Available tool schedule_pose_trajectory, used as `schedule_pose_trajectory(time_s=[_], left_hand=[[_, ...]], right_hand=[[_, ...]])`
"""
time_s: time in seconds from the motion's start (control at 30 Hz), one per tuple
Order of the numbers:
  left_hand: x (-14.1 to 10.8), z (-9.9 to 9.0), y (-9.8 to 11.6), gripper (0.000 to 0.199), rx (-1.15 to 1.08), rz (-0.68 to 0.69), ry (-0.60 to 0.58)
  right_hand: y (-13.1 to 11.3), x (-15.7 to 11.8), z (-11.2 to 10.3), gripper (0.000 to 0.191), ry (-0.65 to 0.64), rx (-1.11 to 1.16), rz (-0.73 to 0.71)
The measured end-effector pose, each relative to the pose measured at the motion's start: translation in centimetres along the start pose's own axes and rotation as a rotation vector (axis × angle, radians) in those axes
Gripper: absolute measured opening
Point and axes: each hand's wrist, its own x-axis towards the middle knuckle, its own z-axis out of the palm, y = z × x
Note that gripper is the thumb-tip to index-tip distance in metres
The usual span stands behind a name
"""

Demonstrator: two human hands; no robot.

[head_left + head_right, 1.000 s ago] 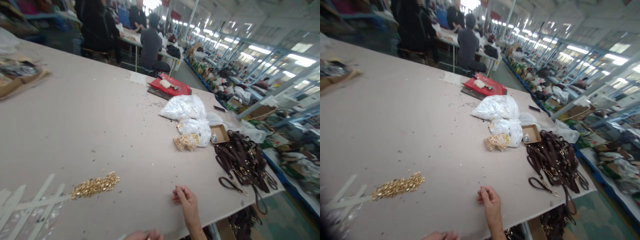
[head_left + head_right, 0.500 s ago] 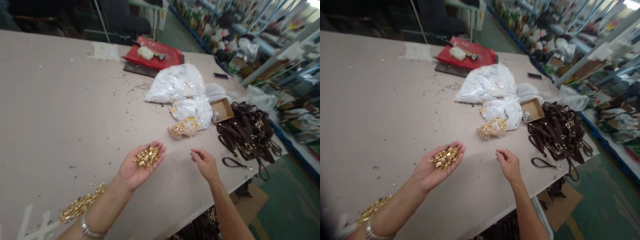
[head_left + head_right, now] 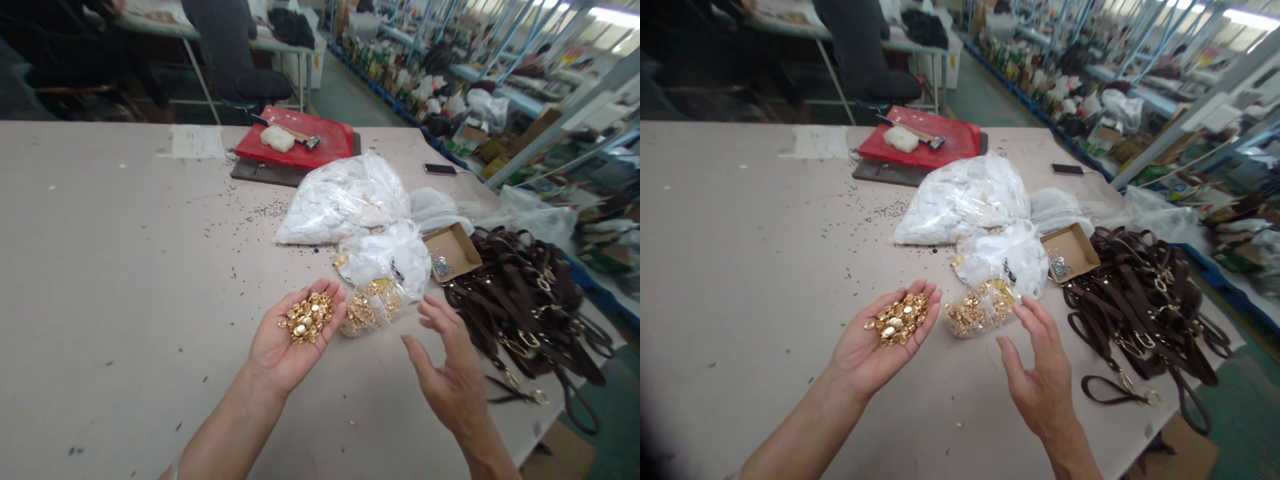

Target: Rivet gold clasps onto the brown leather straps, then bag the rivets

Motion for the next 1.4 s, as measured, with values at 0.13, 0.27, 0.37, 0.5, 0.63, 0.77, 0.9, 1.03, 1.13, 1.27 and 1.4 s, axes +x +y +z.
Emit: schedule_pose_trajectory(time_s=[0.13,0.27,0.37,0.5,0.63,0.77,0.9,1.03,1.13,1.27,1.4], left_hand=[[2.2,3.2,-0.7,0.024,-0.003,-0.009,-0.048],[4.6,5.2,-1.3,0.024,-0.001,-0.016,-0.091],[6.4,6.0,-1.4,0.024,0.021,-0.016,-0.092],[8.3,6.5,-1.4,0.023,0.066,-0.023,-0.095],[9.2,7.0,-1.6,0.024,0.125,-0.040,-0.112],[9.2,7.6,-1.8,0.024,0.164,-0.057,-0.124],[9.5,7.6,-2.1,0.028,0.201,-0.053,-0.151],[9.8,7.3,-2.4,0.027,0.184,-0.062,-0.137],[9.8,7.2,-2.6,0.026,0.156,-0.084,-0.126],[9.7,7.2,-2.5,0.026,0.182,-0.097,-0.152],[10.0,7.2,-2.2,0.028,0.223,-0.097,-0.173]], right_hand=[[-1.0,5.3,0.5,0.062,-0.191,-0.030,-0.119],[-0.3,6.4,2.0,0.035,-0.233,-0.059,-0.137],[0.4,6.0,2.7,0.025,-0.195,0.044,-0.076],[0.3,6.2,4.0,0.026,-0.066,0.414,0.281],[-0.7,7.9,6.0,0.031,0.079,1.038,0.561],[-0.9,9.6,7.6,0.036,0.086,1.244,0.694],[-0.9,10.5,7.9,0.039,0.065,1.279,0.795],[-1.2,10.2,7.0,0.048,-0.067,1.314,0.849],[-0.8,9.4,6.1,0.047,-0.138,1.236,0.817],[0.0,8.2,5.1,0.046,-0.143,1.089,0.716],[-0.4,7.1,3.9,0.061,-0.254,0.795,0.572]])
